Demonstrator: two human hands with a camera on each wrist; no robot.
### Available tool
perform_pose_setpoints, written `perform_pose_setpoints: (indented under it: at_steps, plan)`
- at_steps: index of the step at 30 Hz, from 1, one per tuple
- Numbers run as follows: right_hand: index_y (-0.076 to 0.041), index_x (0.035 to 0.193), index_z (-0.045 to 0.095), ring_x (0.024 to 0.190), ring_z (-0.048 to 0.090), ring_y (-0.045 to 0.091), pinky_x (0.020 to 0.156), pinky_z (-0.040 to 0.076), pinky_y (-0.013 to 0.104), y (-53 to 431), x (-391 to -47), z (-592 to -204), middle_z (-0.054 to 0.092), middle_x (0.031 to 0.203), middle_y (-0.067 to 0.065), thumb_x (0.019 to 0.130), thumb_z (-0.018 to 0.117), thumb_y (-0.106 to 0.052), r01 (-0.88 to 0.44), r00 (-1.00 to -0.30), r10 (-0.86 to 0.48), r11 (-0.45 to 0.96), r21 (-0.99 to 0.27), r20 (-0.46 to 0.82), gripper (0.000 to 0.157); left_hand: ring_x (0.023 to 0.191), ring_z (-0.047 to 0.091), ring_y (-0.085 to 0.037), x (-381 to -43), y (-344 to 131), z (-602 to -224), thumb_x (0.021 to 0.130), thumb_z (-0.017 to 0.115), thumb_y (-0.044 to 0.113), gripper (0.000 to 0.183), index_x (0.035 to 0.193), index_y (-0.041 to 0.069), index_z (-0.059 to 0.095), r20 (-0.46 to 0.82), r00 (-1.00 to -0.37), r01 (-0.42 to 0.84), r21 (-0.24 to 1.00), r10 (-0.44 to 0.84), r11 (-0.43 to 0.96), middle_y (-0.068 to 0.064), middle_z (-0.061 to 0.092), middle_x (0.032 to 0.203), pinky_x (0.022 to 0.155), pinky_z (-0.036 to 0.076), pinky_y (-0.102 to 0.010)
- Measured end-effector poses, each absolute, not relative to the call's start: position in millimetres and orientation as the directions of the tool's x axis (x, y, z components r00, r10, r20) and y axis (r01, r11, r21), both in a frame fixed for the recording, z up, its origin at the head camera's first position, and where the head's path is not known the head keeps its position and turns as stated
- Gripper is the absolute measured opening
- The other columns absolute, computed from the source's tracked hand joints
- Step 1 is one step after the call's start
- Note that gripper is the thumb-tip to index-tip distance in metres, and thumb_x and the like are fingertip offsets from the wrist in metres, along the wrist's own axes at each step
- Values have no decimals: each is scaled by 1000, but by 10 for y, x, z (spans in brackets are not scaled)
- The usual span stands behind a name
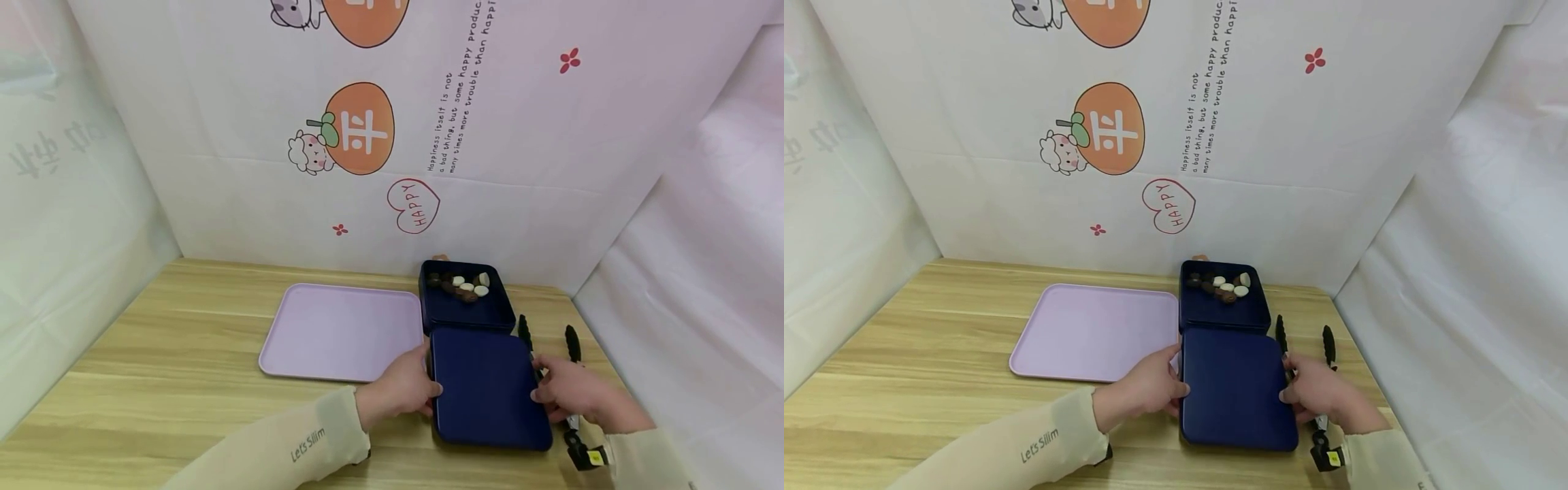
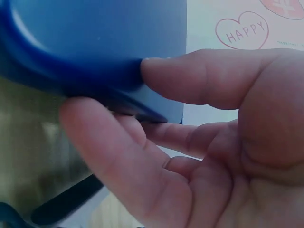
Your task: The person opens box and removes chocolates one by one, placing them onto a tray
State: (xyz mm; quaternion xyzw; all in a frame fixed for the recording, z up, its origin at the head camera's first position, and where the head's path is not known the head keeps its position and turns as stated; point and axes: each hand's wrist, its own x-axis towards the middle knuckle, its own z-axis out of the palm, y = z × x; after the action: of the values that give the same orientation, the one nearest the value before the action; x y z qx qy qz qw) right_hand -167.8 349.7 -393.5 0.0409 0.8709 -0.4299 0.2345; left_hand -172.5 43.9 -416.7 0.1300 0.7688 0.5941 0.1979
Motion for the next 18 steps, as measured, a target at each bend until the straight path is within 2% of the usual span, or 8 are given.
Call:
perform_pose_setpoints:
  at_steps: [5,10,11,13,15,18]
  plan:
    - [15,138,36,55,46,21,52,51,39,3440,-1653,-3995,49,70,9,86,66,4,287,-883,-104,653,-701,-458,61,51,63,-25,-1707,453,-4210,84,69,-10,69,146,3,42,-141,-891,34,928,432,372,-12,63,92,44,56,-36]
    - [16,138,39,64,57,26,58,57,42,3393,-1643,-4026,57,81,14,86,66,3,293,-884,-54,711,-639,-465,60,51,63,-23,-1688,464,-4231,82,72,-7,73,147,-2,38,-147,-895,71,885,421,460,-19,63,102,41,53,-31]
    - [16,137,40,66,58,26,58,57,41,3384,-1643,-4031,58,84,14,87,66,3,289,-884,-50,724,-626,-465,59,56,65,-23,-1685,464,-4232,82,73,-6,74,148,-3,37,-149,-895,83,871,421,484,-21,64,106,44,54,-30]
    - [18,137,40,68,59,26,59,57,41,3368,-1643,-4034,59,88,13,87,66,2,270,-884,-54,751,-603,-464,58,73,68,-25,-1681,462,-4230,82,75,-2,75,147,-6,38,-154,-892,121,826,426,551,-22,63,115,56,57,-29]
    - [18,134,42,67,60,26,58,57,40,3350,-1638,-4033,60,90,13,87,66,2,250,-887,-57,774,-582,-457,55,94,67,-26,-1682,463,-4234,81,76,2,74,145,-9,40,-155,-889,167,767,431,620,-23,61,124,74,57,-29]
    - [18,131,45,63,60,25,56,57,39,3325,-1624,-4018,60,86,12,88,67,0,218,-892,-63,807,-549,-447,52,116,58,-26,-1688,465,-4239,82,77,8,73,143,-10,42,-160,-886,217,687,436,693,-22,57,134,95,48,-27]
